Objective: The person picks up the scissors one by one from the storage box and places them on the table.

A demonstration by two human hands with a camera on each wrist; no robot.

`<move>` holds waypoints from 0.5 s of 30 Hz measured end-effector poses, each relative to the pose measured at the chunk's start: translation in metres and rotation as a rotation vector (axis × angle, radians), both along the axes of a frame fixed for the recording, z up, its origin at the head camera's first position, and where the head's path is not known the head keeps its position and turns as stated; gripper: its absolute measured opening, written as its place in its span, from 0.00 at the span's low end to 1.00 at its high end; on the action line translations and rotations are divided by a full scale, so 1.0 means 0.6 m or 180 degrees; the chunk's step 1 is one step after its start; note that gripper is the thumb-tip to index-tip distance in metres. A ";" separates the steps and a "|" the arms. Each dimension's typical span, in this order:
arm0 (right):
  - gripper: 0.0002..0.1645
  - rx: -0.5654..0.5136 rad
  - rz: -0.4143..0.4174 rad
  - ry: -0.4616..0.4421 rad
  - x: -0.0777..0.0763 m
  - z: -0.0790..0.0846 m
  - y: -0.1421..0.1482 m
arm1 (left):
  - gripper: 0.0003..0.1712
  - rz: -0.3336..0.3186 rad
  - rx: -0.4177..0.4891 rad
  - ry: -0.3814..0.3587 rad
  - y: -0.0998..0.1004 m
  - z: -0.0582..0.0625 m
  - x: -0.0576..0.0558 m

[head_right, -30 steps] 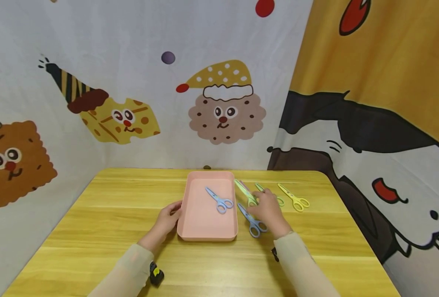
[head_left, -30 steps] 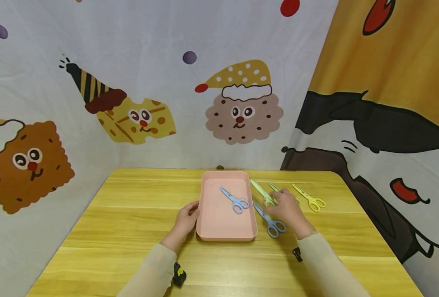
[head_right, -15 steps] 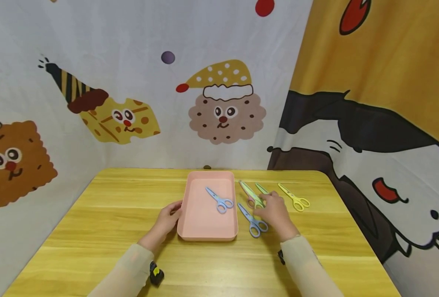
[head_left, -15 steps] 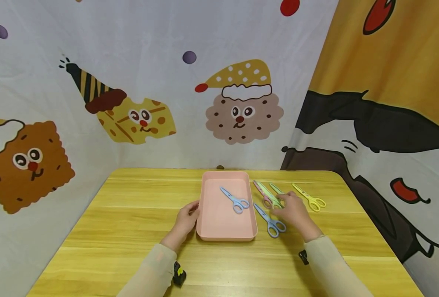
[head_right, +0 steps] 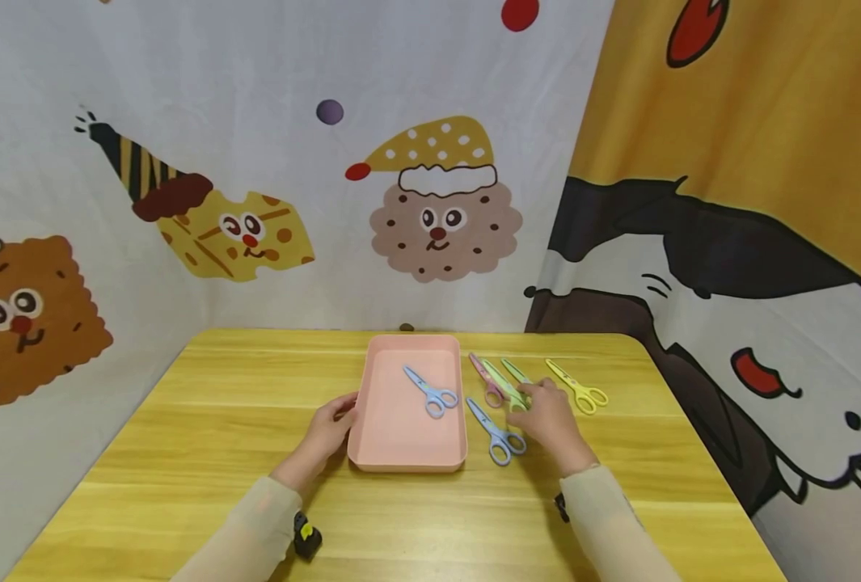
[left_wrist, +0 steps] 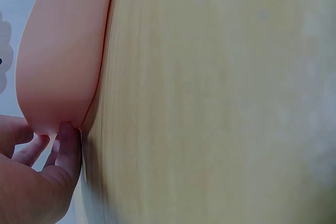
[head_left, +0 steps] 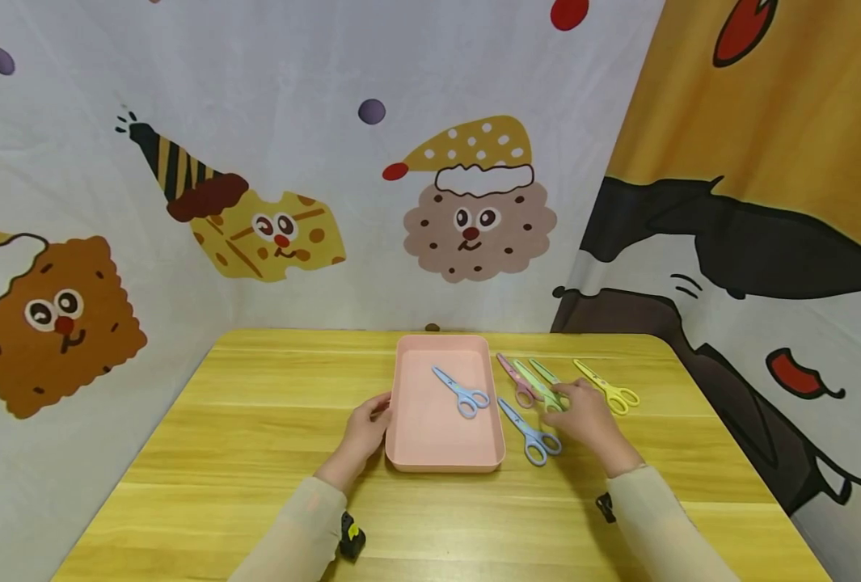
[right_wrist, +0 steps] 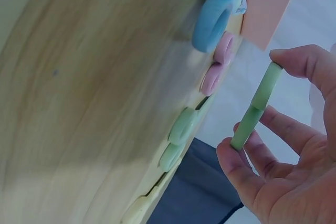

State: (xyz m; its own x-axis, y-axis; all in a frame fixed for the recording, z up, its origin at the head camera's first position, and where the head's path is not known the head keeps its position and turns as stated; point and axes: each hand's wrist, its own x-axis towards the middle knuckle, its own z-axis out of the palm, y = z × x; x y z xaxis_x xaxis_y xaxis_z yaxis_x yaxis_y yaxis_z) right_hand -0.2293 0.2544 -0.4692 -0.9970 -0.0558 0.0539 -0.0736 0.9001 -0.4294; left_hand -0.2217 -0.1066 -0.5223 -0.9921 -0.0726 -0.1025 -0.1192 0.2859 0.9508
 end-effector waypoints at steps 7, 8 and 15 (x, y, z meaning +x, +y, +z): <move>0.36 0.0079 -0.0005 -0.0040 0.003 -0.004 0.012 | 0.21 -0.0003 0.0017 0.0006 0.000 0.000 0.000; 0.36 0.0093 -0.0005 -0.0044 0.003 -0.006 0.014 | 0.21 -0.0005 0.0017 0.0015 0.000 0.000 0.001; 0.36 0.0135 0.0004 -0.0071 0.008 -0.010 0.026 | 0.21 -0.0012 0.0050 0.0024 -0.001 0.000 0.001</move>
State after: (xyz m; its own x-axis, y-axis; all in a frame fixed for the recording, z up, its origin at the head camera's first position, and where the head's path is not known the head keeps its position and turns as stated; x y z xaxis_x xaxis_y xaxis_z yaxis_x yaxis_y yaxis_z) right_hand -0.2246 0.2698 -0.4752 -0.9978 -0.0587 0.0292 -0.0655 0.9175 -0.3924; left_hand -0.2213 -0.1069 -0.5224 -0.9931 -0.0672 -0.0963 -0.1110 0.2712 0.9561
